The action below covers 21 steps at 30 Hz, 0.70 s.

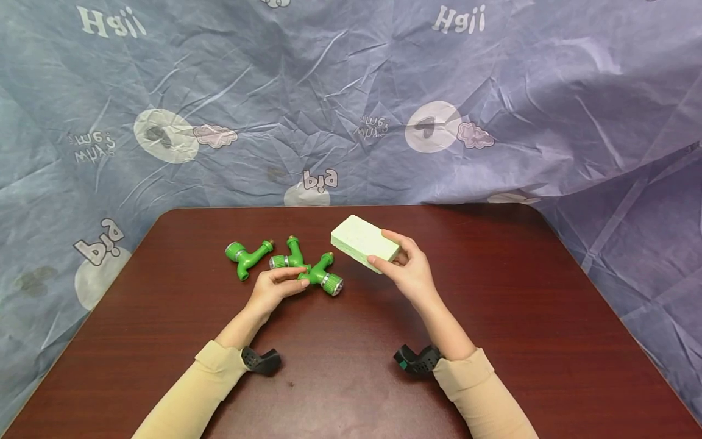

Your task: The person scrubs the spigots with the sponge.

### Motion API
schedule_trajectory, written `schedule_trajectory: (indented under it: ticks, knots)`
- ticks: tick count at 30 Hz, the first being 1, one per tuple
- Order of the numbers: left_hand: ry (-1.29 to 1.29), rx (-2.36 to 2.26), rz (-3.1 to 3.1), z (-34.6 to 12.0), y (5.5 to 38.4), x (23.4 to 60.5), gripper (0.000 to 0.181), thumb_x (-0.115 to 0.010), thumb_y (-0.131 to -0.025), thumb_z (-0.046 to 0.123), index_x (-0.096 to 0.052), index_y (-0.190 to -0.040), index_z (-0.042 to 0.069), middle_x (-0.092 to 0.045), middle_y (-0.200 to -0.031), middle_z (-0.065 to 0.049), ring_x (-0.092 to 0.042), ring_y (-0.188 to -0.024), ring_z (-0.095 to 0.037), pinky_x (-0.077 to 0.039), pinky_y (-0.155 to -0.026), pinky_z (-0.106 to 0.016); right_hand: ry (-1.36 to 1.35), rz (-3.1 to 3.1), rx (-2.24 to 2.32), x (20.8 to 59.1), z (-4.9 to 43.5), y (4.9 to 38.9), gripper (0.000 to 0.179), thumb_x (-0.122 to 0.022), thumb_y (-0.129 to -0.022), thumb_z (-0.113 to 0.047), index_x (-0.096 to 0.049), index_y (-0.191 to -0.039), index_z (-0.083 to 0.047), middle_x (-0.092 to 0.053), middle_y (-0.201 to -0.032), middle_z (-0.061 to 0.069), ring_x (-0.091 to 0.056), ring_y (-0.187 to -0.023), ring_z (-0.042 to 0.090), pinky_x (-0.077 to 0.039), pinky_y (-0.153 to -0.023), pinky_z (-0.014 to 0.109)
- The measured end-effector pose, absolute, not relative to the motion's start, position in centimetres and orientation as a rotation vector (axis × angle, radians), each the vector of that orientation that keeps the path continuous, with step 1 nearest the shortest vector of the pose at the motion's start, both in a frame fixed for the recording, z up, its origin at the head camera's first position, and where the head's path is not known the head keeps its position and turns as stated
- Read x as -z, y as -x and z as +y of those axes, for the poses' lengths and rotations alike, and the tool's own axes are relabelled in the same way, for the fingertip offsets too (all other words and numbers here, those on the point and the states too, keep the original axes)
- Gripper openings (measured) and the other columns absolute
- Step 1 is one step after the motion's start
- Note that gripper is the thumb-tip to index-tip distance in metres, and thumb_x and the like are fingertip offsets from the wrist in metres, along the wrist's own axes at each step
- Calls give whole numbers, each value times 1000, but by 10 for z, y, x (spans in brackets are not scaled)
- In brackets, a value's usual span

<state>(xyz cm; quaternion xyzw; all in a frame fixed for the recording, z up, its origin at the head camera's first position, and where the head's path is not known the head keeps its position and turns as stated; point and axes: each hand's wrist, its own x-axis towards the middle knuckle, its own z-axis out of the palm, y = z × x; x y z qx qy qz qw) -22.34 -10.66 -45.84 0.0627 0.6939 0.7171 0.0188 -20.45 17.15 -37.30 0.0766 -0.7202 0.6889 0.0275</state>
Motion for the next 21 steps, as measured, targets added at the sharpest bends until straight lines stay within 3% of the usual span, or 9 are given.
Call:
schedule_trajectory:
  ticks: [4, 11, 21]
  knots:
    - [-241, -2325, 1988, -108, 224, 457, 36, -68, -80, -7, -60, -114, -14, -66, -106, -20, -67, -81, -12, -55, -78, -33, -235, -2228, -2133, 373, 172, 204, 60, -71, -81, 0, -45, -135, 0, -57, -112, 10, -62, -88, 7, -54, -69, 21]
    - [-267, -2348, 1977, -107, 221, 446, 38, -68, -80, -8, -58, -116, -15, -66, -108, -19, -66, -86, -9, -55, -77, -29, -236, -2239, -2142, 374, 171, 204, 60, -71, -81, 0, -45, -136, -1, -57, -112, 10, -62, -89, 7, -54, -71, 22]
    - [-375, -2448, 1815, -105, 216, 425, 38, -60, -82, -15, -52, -119, -19, -63, -109, -22, -67, -86, -14, -54, -81, -37, -383, -2213, -2128, 375, 167, 202, 62, -72, -79, 4, -46, -134, -1, -50, -119, 13, -62, -92, 13, -55, -72, 24]
